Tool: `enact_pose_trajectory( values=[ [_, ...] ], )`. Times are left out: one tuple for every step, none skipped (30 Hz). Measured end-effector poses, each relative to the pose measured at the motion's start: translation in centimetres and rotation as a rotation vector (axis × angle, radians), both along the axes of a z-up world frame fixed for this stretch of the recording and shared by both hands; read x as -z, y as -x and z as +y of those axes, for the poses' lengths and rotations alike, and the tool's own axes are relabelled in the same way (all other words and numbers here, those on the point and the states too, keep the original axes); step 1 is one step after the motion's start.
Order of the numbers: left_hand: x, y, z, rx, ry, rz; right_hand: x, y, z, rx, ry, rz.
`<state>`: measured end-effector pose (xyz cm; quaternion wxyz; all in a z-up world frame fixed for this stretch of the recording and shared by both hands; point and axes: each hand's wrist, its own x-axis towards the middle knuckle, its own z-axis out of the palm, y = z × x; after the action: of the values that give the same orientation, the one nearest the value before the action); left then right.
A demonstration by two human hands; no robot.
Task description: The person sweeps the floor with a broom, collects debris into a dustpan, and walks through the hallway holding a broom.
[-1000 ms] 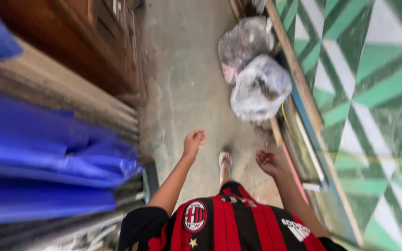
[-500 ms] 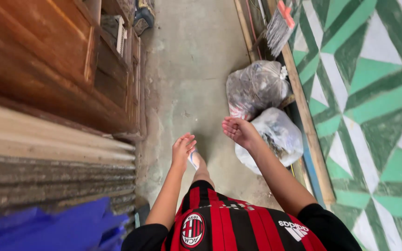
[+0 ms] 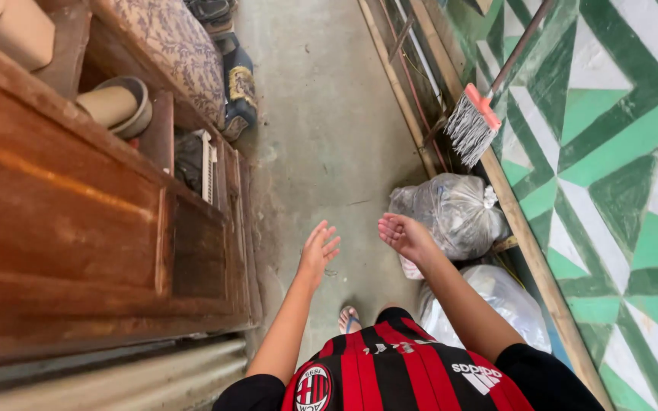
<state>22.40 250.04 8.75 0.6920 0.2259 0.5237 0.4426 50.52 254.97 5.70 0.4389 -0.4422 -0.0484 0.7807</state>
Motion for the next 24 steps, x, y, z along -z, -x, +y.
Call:
enact_pose_trajectory(
  values=[
    [-0.5, -0.2, 2.1, -0.006, 0.002, -0.001, -0.3, -0.8, 1.9, 0.018, -0.035, -0.03],
    [-0.9, -0.3, 4.2, -0.002, 0.002, -0.012, -0.5, -2.1, 4.0, 0.034, -0.074, -0.058],
    [-1.1, -0.5, 6.2, 0.002, 0.002, -0.022, -0.5, -3.6, 6.1, 0.05, -0.112, -0.086],
    [-1.0, -0.8, 8.2, 0.006, 0.003, -0.036, -0.4, -5.3, 8.4, 0.089, -0.112, -0.084],
    [-0.7, -1.0, 10.2, 0.003, 0.004, -0.037, -0.3, -7.0, 10.9, 0.127, -0.112, -0.081],
    [-0.3, -1.2, 12.2, 0.004, 0.006, -0.041, -0.1, -8.8, 13.4, 0.17, -0.112, -0.08],
    [0.2, -1.4, 14.3, 0.005, 0.007, -0.045, -0.2, -10.6, 16.1, 0.204, -0.101, -0.124],
    [0.7, -1.8, 17.1, 0.008, 0.0, -0.055, -2.4, -12.3, 19.0, 0.249, -0.096, -0.17],
    [1.2, -2.3, 20.0, 0.011, -0.007, -0.064, -5.2, -13.8, 22.5, 0.27, -0.183, -0.161],
    [1.6, -2.8, 22.2, 0.017, 0.0, -0.067, -7.6, -15.0, 25.1, 0.292, -0.255, -0.148],
    [1.8, -3.8, 24.3, 0.017, 0.022, -0.08, -9.2, -16.7, 27.2, 0.356, -0.272, -0.215],
    [1.6, -4.6, 27.0, 0.019, 0.035, -0.09, -11.0, -18.1, 29.9, 0.423, -0.297, -0.279],
    [1.2, -5.6, 29.8, 0.021, 0.047, -0.1, -13.4, -19.7, 33.4, 0.496, -0.378, -0.198],
    [0.9, -6.6, 31.7, 0.044, 0.045, -0.098, -14.6, -21.0, 35.7, 0.564, -0.44, -0.115],
    [0.5, -7.7, 33.8, 0.068, 0.043, -0.096, -15.1, -22.6, 37.6, 0.612, -0.459, -0.194],
    [-0.2, -9.2, 36.4, 0.093, 0.025, -0.101, -16.2, -24.6, 40.2, 0.66, -0.494, -0.276],
    [-0.9, -10.5, 38.5, 0.109, 0.021, -0.105, -17.2, -26.4, 42.7, 0.695, -0.561, -0.428],
    [-1.3, -11.7, 40.2, 0.121, 0.018, -0.11, -17.6, -28.0, 44.8, 0.725, -0.624, -0.582],
    [-1.6, -12.6, 41.9, 0.133, 0.014, -0.116, -17.7, -29.4, 46.6, 0.77, -0.588, -0.721],
    [-1.7, -13.5, 43.4, 0.14, 0.016, -0.111, -18.4, -31.1, 48.6, 0.812, -0.554, -0.86],
    [-1.7, -14.1, 44.3, 0.148, 0.017, -0.106, -18.6, -32.2, 50.3, 0.853, -0.516, -0.998],
    [-1.6, -15.0, 45.4, 0.154, 0.011, -0.108, -18.4, -33.1, 51.8, 0.82, -0.477, -1.101],
    [-1.4, -15.5, 46.1, 0.158, 0.021, -0.109, -17.8, -33.9, 52.8, 0.786, -0.435, -1.202],
    [-1.2, -15.8, 46.7, 0.159, 0.026, -0.113, -17.4, -35.1, 54.0, 0.75, -0.395, -1.303]
  ],
)
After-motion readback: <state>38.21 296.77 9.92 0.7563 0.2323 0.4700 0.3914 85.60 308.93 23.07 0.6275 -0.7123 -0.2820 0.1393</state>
